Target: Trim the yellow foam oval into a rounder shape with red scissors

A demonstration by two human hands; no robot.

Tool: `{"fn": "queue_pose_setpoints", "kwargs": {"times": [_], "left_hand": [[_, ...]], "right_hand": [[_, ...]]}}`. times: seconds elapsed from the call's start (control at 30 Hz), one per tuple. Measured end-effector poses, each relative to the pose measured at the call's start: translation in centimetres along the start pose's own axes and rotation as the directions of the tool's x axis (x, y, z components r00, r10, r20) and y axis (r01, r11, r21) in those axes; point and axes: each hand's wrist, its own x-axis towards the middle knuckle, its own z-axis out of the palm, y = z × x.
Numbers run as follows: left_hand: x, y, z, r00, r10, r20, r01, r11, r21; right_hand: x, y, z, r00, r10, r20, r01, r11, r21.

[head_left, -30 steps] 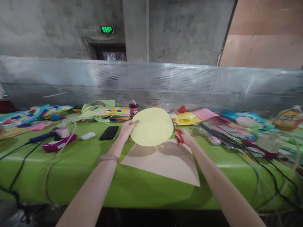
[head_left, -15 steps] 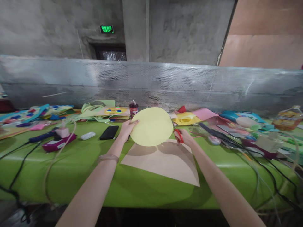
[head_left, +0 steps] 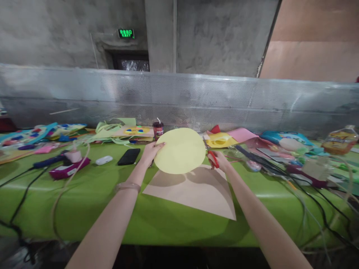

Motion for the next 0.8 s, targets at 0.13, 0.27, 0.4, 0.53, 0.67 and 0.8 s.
{"fn": "queue_pose_setpoints", "kwargs": {"times": [0.13,0.27,0.4,0.53,0.67,0.8], "left_hand": [[0.16,-0.28,-0.03,1.000,0.008,0.030,-0.009,1.000,0.010],[0.12,-0.23,-0.01,0.999,0.007,0.037,-0.007,1.000,0.005],[0.05,-0.20,-0.05,0.999,0.014,0.044,-0.014,1.000,0.008],[0.03,-0.20,-0.07,0.999,0.014,0.046,-0.015,1.000,0.020],[0.00,-0.15,-0.04,0.999,0.016,0.040,-0.016,1.000,0.016],[0.00,-0.10,-0.06,0.999,0.011,0.032,-0.011,1.000,0.002]], "right_hand": [[0.05,0.15,0.00,1.000,-0.005,0.022,0.005,1.000,0.012],[0.07,0.24,-0.02,0.999,0.004,0.039,-0.004,1.000,0.007],[0.06,0.34,-0.15,0.998,-0.017,0.054,0.019,0.999,-0.030],[0.07,0.43,-0.22,0.998,-0.026,0.060,0.029,0.999,-0.038],[0.03,0.33,-0.18,0.998,-0.027,0.050,0.030,0.998,-0.053],[-0.14,-0.24,-0.13,0.999,-0.007,0.043,0.011,0.996,-0.085]]}}
